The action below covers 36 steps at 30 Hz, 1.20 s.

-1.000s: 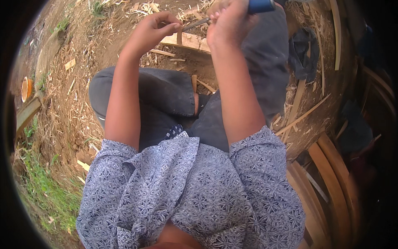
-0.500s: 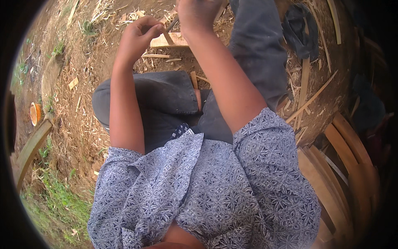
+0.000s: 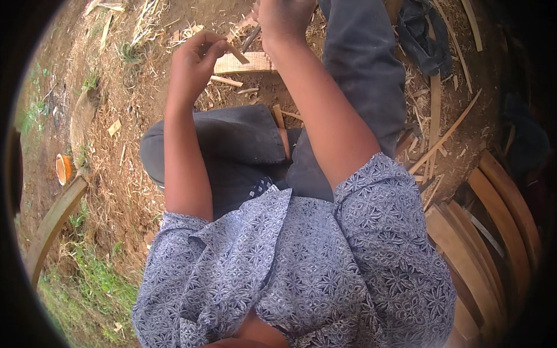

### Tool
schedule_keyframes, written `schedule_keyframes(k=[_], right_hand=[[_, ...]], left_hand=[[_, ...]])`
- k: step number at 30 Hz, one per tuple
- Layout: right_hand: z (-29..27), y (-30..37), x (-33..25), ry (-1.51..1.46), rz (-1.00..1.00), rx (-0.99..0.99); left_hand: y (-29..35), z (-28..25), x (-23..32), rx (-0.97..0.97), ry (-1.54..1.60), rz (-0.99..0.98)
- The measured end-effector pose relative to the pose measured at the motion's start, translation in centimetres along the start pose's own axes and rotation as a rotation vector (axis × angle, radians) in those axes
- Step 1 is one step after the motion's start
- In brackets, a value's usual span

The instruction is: The person sits on the ground and uses a chisel and hammer to carve a small piece of wood. They repeatedly position the chisel on the wood and strike it with the hammer to remove shavings, occasionally adjusting the wood's position.

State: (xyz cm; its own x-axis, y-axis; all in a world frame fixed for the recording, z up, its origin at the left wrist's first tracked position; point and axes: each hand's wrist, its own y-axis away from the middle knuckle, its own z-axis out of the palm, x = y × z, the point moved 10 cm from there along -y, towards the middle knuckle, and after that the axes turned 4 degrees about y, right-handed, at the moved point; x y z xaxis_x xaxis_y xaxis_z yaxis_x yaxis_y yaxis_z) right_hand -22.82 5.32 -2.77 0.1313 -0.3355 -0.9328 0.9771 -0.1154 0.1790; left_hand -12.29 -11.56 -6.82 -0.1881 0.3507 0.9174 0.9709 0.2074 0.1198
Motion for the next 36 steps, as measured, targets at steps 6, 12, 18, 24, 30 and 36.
schedule_keyframes(k=[6, 12, 18, 24, 30, 36], right_hand=[[0.0, -0.1, -0.2, -0.007, -0.017, -0.053], [0.1, -0.2, -0.7, -0.087, 0.060, -0.021], [0.8, 0.3, -1.5, -0.052, 0.040, -0.029], [1.6, 0.8, -2.9, 0.103, -0.138, -0.073], [2.9, 1.2, -3.9, 0.256, -0.287, -0.135], [3.8, 1.5, -3.2, 0.211, -0.189, -0.195]], left_hand=[[0.5, -0.1, 2.1, 0.100, -0.076, 0.216], [0.9, 0.9, 2.2, 0.015, -0.050, 0.168], [0.9, 1.1, 0.8, -0.033, -0.011, 0.058], [0.9, 1.2, 0.8, -0.020, -0.007, 0.012], [0.9, 0.7, 1.2, 0.025, 0.006, 0.041], [0.8, 0.9, 0.9, 0.049, 0.041, 0.032]])
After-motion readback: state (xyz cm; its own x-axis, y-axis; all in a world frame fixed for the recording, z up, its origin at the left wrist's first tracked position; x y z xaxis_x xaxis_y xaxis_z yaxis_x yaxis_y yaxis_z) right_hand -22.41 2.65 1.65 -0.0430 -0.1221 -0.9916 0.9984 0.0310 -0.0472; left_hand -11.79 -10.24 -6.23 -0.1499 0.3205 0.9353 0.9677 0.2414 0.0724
